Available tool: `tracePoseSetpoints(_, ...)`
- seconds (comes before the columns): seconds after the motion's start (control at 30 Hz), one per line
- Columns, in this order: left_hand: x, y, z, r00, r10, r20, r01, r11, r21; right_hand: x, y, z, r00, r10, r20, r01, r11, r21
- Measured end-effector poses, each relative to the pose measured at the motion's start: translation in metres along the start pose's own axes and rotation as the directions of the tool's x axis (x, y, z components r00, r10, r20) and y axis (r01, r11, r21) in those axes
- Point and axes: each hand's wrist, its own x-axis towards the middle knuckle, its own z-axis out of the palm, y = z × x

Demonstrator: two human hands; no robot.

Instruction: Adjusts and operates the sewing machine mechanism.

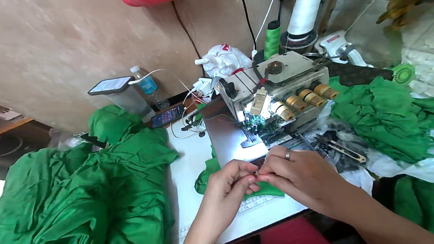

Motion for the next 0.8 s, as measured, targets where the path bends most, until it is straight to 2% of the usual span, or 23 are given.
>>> tracePoseSetpoints(0.13,0.006,0.002,-0.012,0.998,0.017,0.059,-0.02,0.998,0.065,0.003,-0.003,0.006,0.999,0.039,0.006,-0.039,0.999,0.031)
tracePoseSetpoints(0.23,0.015,0.0,-0.016,0.994,0.106,0.024,-0.109,0.984,0.143,0.009,-0.002,0.011,0.997,0.068,-0.022,-0.068,0.998,0.004)
tracePoseSetpoints(0.3,0.021,-0.002,-0.015,0.985,0.169,-0.021,-0.158,0.954,0.256,0.012,0.002,0.016,0.994,0.097,-0.057,-0.098,0.995,-0.012)
tracePoseSetpoints(0.43,0.03,-0.007,-0.013,0.954,0.296,-0.04,-0.224,0.798,0.56,0.013,0.014,0.025,0.983,0.148,-0.106,-0.15,0.989,-0.012)
tracePoseSetpoints(0.5,0.034,-0.011,-0.011,0.949,0.313,-0.035,-0.216,0.728,0.651,0.012,0.021,0.028,0.978,0.175,-0.111,-0.176,0.984,0.008)
tracePoseSetpoints(0.6,0.038,-0.017,-0.009,0.956,0.285,-0.067,-0.168,0.721,0.672,0.007,0.03,0.028,0.969,0.226,-0.096,-0.219,0.973,0.071)
tracePoseSetpoints(0.7,0.041,-0.02,-0.01,0.964,0.242,-0.114,-0.124,0.781,0.613,0.0,0.036,0.022,0.964,0.262,-0.048,-0.253,0.956,0.149)
tracePoseSetpoints(0.8,0.042,-0.021,-0.011,0.965,0.228,-0.129,-0.122,0.828,0.547,-0.004,0.039,0.025,0.966,0.25,-0.065,-0.232,0.95,0.211)
